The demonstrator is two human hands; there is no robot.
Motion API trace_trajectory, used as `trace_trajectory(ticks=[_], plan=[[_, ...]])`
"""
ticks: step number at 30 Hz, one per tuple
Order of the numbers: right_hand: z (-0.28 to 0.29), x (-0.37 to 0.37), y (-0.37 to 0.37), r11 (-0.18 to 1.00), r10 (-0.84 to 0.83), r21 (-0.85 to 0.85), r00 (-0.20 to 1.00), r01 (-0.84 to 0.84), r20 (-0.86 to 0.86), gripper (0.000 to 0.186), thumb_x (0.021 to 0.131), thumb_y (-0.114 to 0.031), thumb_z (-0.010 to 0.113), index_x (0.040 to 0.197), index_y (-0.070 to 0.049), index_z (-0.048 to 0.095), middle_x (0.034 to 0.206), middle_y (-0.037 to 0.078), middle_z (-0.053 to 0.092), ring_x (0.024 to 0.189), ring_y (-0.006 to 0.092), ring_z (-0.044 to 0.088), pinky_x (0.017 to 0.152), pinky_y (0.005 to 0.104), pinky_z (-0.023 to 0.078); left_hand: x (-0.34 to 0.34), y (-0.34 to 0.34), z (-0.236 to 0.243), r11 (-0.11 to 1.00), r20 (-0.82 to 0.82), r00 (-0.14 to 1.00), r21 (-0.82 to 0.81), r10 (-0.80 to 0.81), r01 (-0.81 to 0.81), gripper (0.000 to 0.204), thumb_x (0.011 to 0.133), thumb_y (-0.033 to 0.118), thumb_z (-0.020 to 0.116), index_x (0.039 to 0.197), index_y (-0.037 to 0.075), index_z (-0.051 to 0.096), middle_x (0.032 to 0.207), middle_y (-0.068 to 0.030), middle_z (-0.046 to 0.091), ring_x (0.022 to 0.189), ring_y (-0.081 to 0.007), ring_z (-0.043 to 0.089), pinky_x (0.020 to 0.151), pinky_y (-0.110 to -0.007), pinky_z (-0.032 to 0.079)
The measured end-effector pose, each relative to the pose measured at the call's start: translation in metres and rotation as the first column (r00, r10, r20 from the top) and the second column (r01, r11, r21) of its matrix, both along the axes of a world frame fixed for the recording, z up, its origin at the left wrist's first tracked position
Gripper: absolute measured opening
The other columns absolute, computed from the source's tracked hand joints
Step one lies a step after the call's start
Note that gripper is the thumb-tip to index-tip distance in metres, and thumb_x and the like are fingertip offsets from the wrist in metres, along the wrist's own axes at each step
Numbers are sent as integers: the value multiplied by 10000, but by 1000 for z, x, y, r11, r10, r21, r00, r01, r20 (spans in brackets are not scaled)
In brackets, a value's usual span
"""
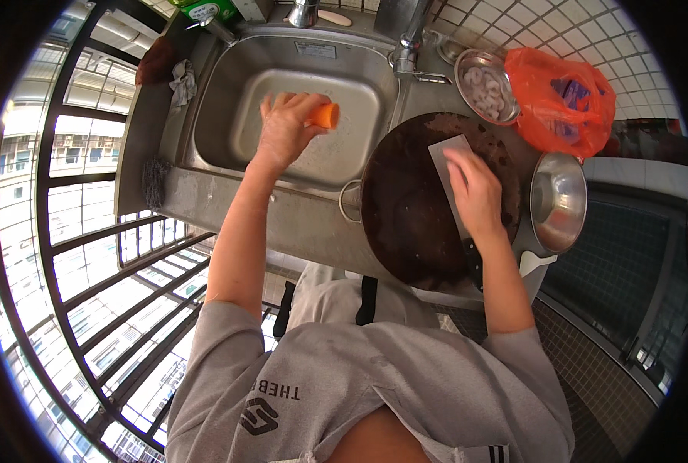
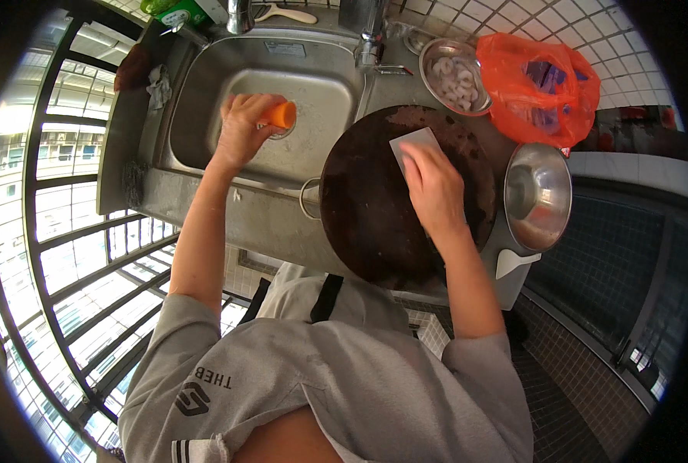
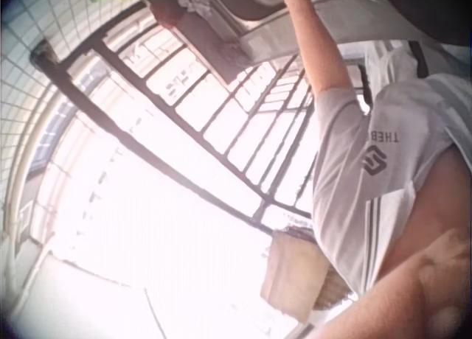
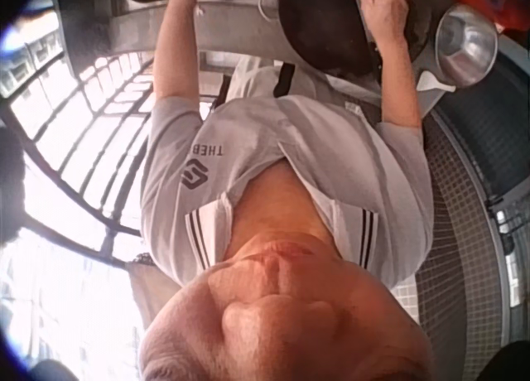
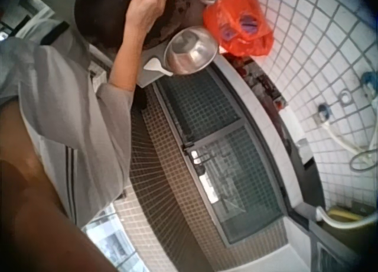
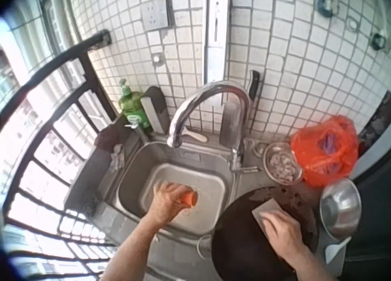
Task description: The person retrieves a cucumber and a carrot from the refrigerator, then washes both vegetables under running water in the kitchen sink. The person also rinses a metal bowl and places it on the counter.
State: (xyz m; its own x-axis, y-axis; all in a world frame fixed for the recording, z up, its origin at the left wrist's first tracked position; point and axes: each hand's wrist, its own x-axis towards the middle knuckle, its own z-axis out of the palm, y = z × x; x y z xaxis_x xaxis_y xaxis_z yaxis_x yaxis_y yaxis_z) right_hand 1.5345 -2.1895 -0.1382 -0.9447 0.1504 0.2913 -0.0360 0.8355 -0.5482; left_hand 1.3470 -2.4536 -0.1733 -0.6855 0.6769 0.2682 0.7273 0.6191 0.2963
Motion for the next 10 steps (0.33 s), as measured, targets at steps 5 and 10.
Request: trace_trajectory(ticks=[5,10], plan=[[-8,102,-2,981,-185,68,978,179,97,293,787,-60,652,1077,-54,605,981,107,593,913,304,564,787,378,463,25,14,7,786,655,748,514,-102,-343,388,819,238,692,1143,84,544,970,-97,630,799,-185,626,724,-319,510],[-24,155,-10,936,-332,13,873,351,356,598,700,-138,755,1243,-111,506,1150,100,506,1023,277,517,840,386,447,68,38,16,581,786,7,463,-618,-670,445,907,357,574,1221,63,460,1008,-121,598,773,-190,625,738,-310,511]])
